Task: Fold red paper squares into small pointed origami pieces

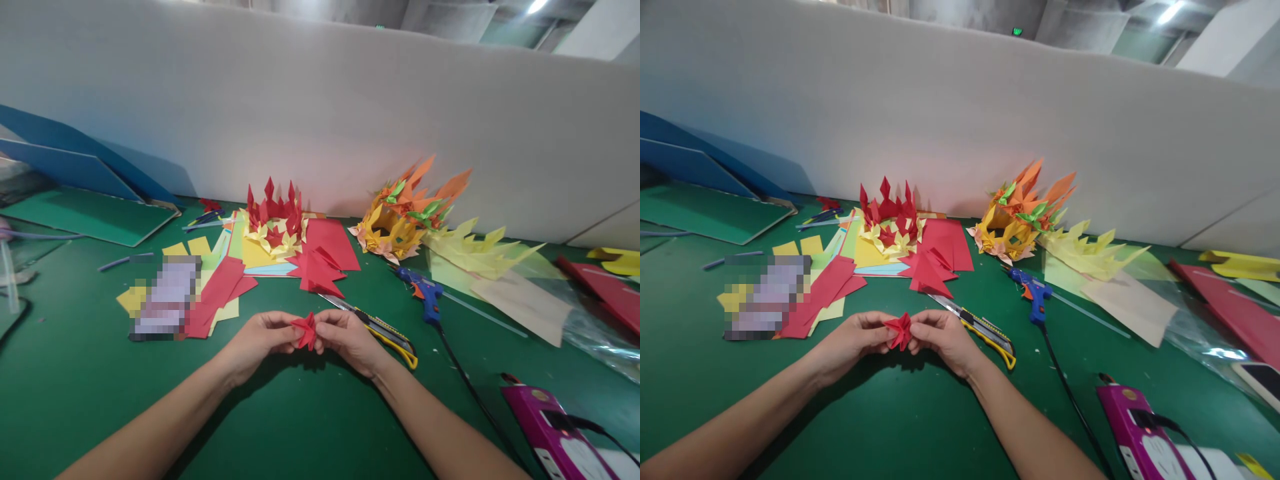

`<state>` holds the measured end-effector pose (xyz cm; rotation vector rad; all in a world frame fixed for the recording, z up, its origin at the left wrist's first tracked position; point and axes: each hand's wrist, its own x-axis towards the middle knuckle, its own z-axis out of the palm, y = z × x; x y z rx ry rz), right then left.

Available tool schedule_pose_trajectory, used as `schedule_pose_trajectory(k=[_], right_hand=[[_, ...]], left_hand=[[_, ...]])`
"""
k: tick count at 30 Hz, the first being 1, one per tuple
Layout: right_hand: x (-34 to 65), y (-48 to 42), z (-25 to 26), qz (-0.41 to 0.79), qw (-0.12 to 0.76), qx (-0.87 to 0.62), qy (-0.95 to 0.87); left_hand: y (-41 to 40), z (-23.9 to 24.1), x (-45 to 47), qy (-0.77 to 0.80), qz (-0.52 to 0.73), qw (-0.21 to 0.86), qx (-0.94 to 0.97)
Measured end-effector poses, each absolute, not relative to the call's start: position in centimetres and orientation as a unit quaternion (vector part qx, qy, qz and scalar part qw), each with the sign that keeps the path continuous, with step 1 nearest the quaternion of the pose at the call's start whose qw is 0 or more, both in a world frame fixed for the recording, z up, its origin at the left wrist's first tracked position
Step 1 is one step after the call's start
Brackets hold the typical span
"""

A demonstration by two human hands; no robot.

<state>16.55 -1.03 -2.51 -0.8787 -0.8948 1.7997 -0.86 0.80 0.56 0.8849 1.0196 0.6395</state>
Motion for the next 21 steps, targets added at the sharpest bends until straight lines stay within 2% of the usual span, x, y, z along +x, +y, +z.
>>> schedule_pose_trajectory(k=[5, 10, 15, 21], right_hand=[[16.1, -1.1, -2.5, 0.692, 0.449, -0.398, -0.401], [15.7, -1.3, -2.5, 0.627, 0.44, -0.45, -0.46], [15.5, -1.4, -2.7, 0.563, 0.469, -0.484, -0.479], [15.0, -1.6, -2.4, 0.574, 0.491, -0.486, -0.44]], left_hand=[[0.6, 0.8, -0.6, 0.473, 0.278, 0.716, 0.432], [0.2, 0.4, -0.2, 0.454, 0.312, 0.651, 0.523], [0.3, -0.2, -0.1, 0.441, 0.35, 0.611, 0.556], [0.0, 0.0, 0.1, 0.467, 0.373, 0.614, 0.515]])
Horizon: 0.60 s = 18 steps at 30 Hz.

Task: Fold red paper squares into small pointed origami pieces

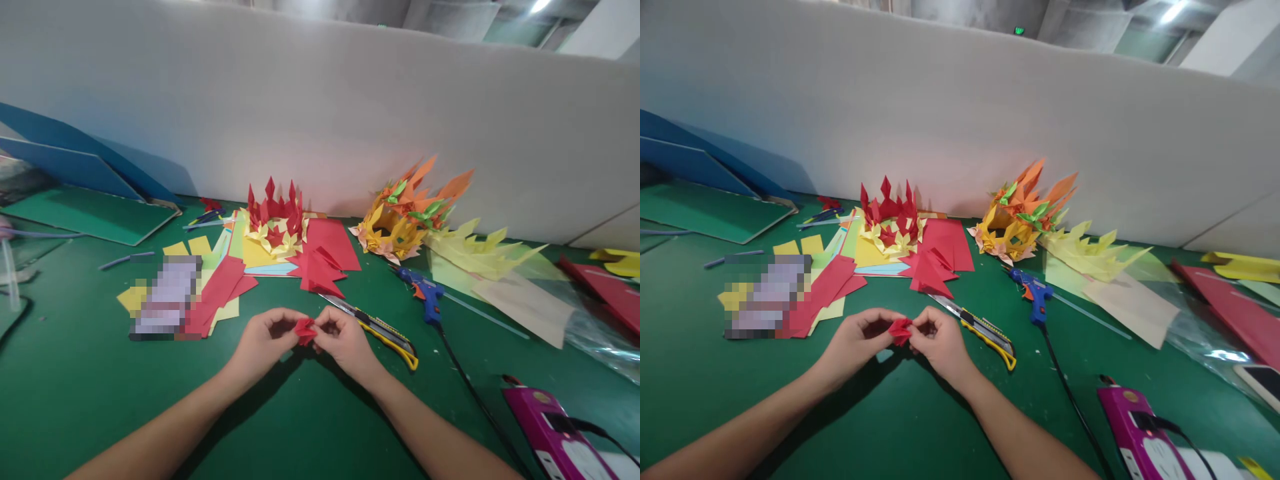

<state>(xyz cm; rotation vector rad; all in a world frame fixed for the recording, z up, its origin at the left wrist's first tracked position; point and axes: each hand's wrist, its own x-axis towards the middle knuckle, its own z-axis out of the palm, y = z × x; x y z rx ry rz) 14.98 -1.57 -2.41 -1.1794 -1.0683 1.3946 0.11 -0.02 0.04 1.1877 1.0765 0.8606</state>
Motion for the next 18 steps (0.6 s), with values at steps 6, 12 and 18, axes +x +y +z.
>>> schedule_pose_trajectory(k=[6, 12, 18], right_hand=[[14.8, -1.7, -2.6, 0.586, 0.493, -0.482, -0.426], [14.6, -1.9, -3.0, 0.523, 0.498, -0.495, -0.483], [14.4, -2.4, -3.4, 0.368, 0.517, -0.522, -0.57]], left_hand=[[0.1, 0.1, 0.1, 0.48, 0.36, 0.645, 0.473], [0.3, 0.1, 0.1, 0.495, 0.355, 0.652, 0.452], [0.1, -0.3, 0.1, 0.488, 0.382, 0.59, 0.518]])
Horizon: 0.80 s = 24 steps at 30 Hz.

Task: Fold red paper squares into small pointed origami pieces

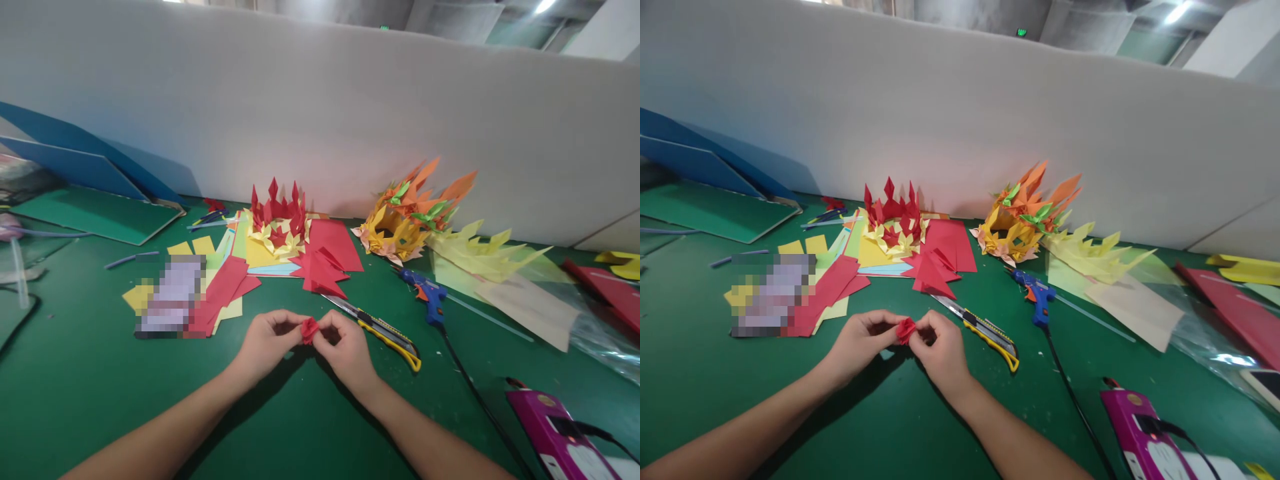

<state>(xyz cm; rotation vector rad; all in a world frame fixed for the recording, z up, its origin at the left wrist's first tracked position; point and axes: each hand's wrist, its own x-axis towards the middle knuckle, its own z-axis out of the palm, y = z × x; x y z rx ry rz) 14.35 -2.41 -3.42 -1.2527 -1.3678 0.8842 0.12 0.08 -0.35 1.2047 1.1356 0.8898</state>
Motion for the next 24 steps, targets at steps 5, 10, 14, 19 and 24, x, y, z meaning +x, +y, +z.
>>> schedule_pose_trajectory(k=[5, 10, 14, 19, 24], right_hand=[[14.6, -1.8, -3.2, 0.478, 0.522, -0.485, -0.514], [14.8, -1.5, -2.6, 0.574, 0.553, -0.45, -0.403], [14.8, -1.8, -2.2, 0.663, 0.495, -0.425, -0.367], [14.8, -2.0, -1.8, 0.701, 0.476, -0.411, -0.336], [15.2, -1.7, -1.5, 0.721, 0.466, -0.411, -0.307]], left_hand=[[0.3, -0.8, -0.2, 0.454, 0.436, 0.433, 0.645], [0.7, -0.6, -0.7, 0.405, 0.487, 0.281, 0.721], [0.9, -0.7, -1.2, 0.348, 0.502, 0.138, 0.779], [1.1, -1.1, -1.6, 0.286, 0.486, 0.046, 0.825], [1.0, -1.4, -1.5, 0.26, 0.483, 0.032, 0.835]])
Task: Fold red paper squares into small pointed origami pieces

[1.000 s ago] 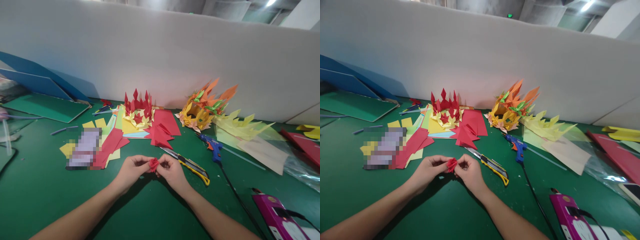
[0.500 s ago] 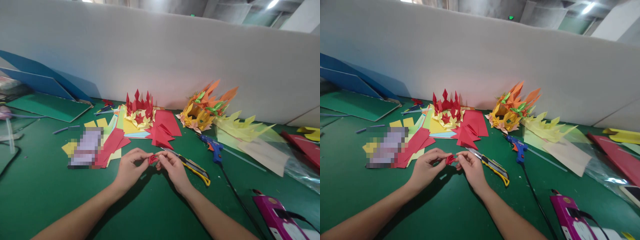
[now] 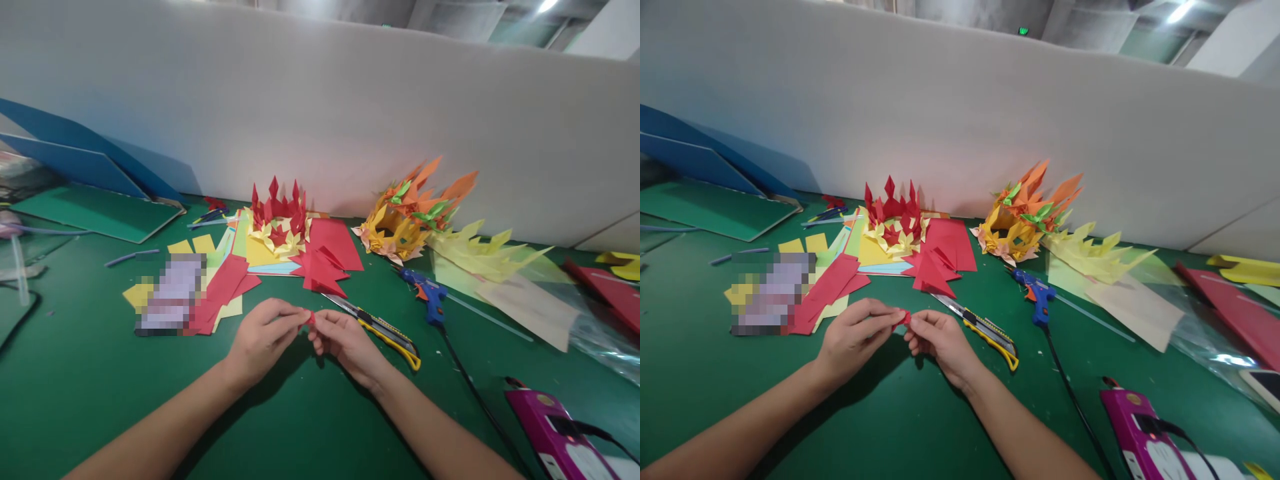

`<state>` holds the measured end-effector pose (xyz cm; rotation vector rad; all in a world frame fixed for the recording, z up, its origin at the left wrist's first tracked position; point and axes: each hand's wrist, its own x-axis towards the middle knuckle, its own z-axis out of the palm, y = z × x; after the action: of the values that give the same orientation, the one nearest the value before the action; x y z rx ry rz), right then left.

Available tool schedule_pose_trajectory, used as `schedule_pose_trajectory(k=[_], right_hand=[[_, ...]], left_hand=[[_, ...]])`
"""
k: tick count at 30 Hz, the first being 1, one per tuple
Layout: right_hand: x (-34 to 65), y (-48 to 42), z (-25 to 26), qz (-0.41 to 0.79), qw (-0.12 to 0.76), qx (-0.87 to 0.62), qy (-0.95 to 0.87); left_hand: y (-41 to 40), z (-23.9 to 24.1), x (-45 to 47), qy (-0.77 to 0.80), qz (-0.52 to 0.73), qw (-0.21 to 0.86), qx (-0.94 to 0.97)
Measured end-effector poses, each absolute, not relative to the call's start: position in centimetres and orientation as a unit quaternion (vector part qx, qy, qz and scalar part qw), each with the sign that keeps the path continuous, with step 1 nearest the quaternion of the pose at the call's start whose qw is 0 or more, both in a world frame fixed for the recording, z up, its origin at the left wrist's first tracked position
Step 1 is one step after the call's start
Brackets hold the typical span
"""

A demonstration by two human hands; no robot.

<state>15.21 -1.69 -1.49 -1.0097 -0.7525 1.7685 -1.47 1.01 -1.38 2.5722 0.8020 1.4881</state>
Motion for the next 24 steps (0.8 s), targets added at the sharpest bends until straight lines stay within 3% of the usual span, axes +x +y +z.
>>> schedule_pose_trajectory(k=[10, 15, 20, 24], right_hand=[[14.5, -1.8, -2.2, 0.621, 0.492, -0.477, -0.381], [14.8, -1.8, -2.6, 0.546, 0.504, -0.513, -0.429], [15.1, -1.6, -2.8, 0.53, 0.509, -0.515, -0.442], [15.0, -2.0, -2.8, 0.411, 0.516, -0.533, -0.53]], left_hand=[[0.6, 0.1, -1.0, 0.412, 0.414, 0.274, 0.764], [0.7, 0.2, -0.9, 0.43, 0.398, 0.43, 0.687], [1.0, 0.2, -1.0, 0.44, 0.385, 0.513, 0.629], [1.2, 0.4, -1.1, 0.473, 0.355, 0.585, 0.555]])
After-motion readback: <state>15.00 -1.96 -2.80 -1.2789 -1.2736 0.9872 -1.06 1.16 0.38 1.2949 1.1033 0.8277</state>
